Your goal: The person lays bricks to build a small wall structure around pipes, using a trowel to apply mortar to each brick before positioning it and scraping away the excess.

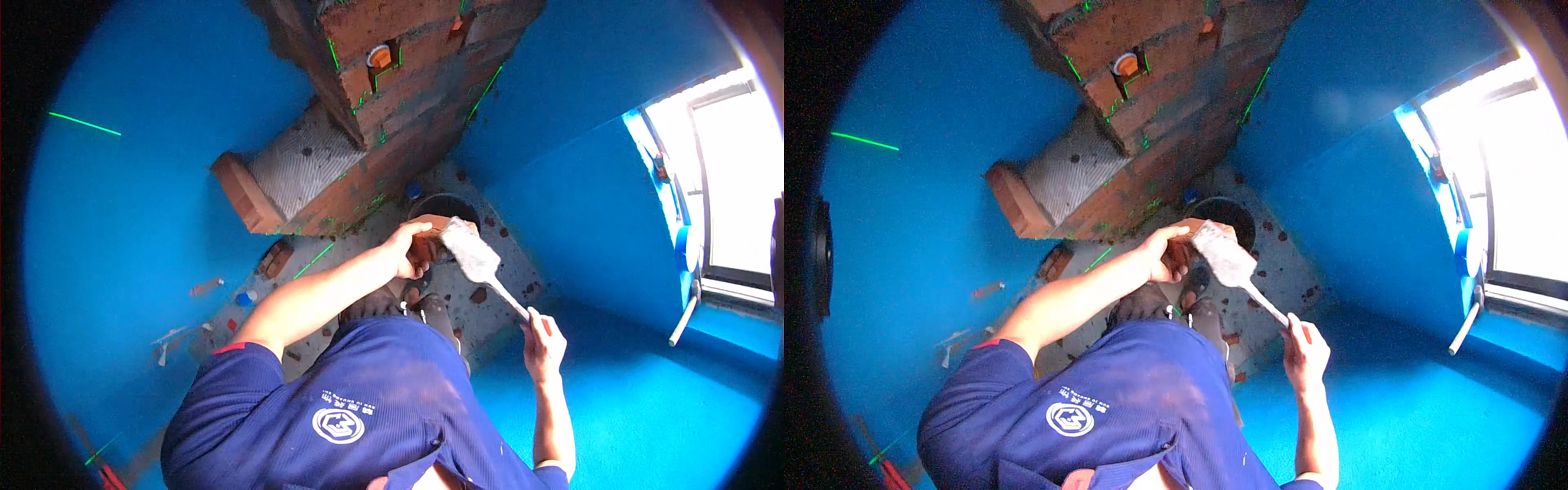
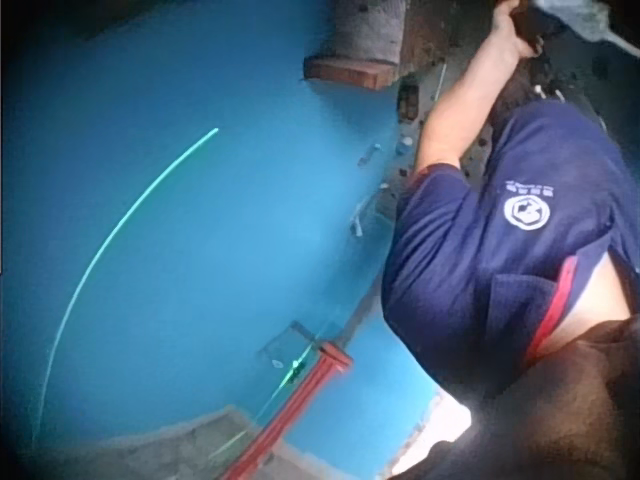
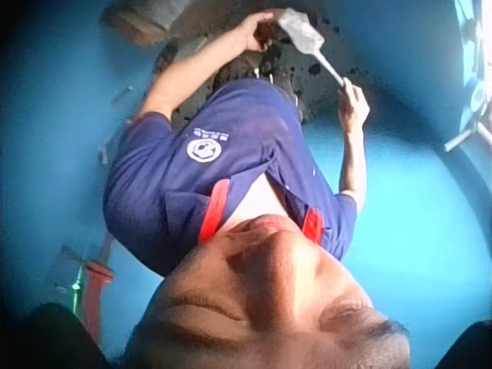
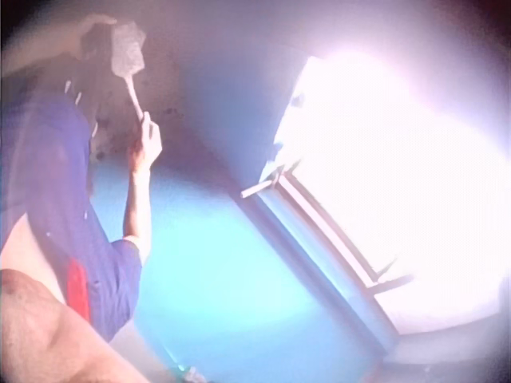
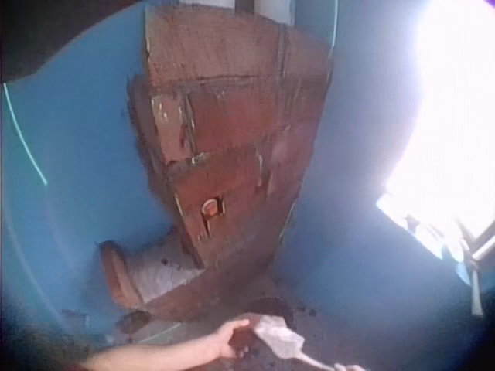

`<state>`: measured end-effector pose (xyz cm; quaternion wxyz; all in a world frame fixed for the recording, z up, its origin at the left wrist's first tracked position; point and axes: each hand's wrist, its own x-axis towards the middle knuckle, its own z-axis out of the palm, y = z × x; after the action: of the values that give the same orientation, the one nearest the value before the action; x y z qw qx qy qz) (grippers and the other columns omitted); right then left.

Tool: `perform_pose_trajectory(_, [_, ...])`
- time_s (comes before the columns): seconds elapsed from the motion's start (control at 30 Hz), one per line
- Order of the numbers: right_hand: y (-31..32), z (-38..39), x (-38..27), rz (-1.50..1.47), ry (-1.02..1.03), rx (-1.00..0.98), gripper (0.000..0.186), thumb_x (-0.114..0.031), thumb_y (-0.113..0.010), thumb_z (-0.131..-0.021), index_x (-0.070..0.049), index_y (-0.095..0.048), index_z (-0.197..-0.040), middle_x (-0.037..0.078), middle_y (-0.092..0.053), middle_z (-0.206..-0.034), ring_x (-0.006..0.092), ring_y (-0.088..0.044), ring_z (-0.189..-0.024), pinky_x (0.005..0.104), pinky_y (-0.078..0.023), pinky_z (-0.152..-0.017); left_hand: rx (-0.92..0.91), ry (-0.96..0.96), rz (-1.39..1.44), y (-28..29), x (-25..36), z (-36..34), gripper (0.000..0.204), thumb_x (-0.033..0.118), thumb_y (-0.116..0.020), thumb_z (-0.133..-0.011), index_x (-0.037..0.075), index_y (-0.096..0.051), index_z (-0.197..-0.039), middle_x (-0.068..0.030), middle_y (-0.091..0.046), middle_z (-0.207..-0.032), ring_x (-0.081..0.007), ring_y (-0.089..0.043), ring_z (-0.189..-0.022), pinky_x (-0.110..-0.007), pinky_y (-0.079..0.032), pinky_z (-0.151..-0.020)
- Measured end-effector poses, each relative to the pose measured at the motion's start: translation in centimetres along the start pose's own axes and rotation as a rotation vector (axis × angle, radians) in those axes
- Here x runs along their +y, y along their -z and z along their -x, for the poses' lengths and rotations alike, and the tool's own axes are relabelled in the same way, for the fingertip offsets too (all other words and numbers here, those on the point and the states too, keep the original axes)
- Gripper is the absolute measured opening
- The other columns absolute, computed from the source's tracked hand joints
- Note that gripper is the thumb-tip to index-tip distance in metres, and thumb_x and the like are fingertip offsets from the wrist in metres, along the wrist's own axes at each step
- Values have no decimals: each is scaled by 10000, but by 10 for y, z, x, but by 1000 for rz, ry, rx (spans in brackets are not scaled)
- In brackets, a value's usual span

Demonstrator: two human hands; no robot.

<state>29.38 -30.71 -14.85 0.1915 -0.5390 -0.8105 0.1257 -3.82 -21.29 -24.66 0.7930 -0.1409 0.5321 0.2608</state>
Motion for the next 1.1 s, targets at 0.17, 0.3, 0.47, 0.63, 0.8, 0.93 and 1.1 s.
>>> perform_pose_trajectory(0.17, [-9,-35,37,44,47,-147,299,-59,-673,-835,-124,-629,-1123,91,-611,-779,277,-620,-673,344,-502,-577,-78,-19,-60,23,-19,-32,401,450,-633,-814,192,-622,-1120,-39,-638,-976,-198,-527,-809,-333,-362,-570])
perform_pose_trajectory(0.3, [-48,-27,79,-308,-371,-171,187,-133,-672,-873,-107,-663,-1058,75,-568,-729,205,-596,-643,314,-484,-571,27,36,-90,15,-26,2,469,386,-736,-729,186,-613,-1134,-20,-657,-995,-198,-577,-860,-344,-411,-649])
perform_pose_trajectory(0.47, [-104,-24,98,-470,-636,-350,281,-307,-586,-941,-45,-686,-964,37,-571,-652,112,-503,-583,289,-421,-565,38,85,120,58,-43,-15,429,453,-689,-746,229,-598,-1100,-36,-628,-923,-223,-547,-793,-348,-375,-603])
perform_pose_trajectory(0.63, [-215,-36,136,-825,-946,-535,377,-362,-574,-940,-38,-615,-752,5,-516,-566,103,-457,-467,280,-350,-444,-240,81,482,107,-74,-17,319,424,-626,-822,178,-646,-1023,-69,-655,-927,-274,-546,-701,-381,-390,-611])
perform_pose_trajectory(0.8, [-307,-58,163,-411,-1019,-646,409,-362,-570,-944,-3,-629,-758,24,-520,-538,141,-480,-446,316,-373,-426,-290,52,844,102,-83,-28,437,456,-453,-873,115,-661,-1049,-112,-671,-944,-289,-558,-734,-393,-420,-644])
perform_pose_trajectory(0.93, [-259,-55,128,-468,-754,-612,423,-396,-546,-961,0,-660,-870,20,-544,-585,132,-508,-528,301,-405,-514,-246,-15,937,87,-69,-42,412,422,-444,-872,84,-680,-862,-97,-580,-694,-258,-510,-634,-359,-414,-611])
perform_pose_trajectory(1.1, [-167,-47,73,-411,-498,-398,268,-224,-642,-922,-21,-672,-1093,121,-607,-723,201,-593,-623,303,-483,-625,-175,45,873,102,-45,-77,426,422,-404,-873,89,-668,-912,-100,-605,-769,-266,-510,-661,-371,-398,-611])
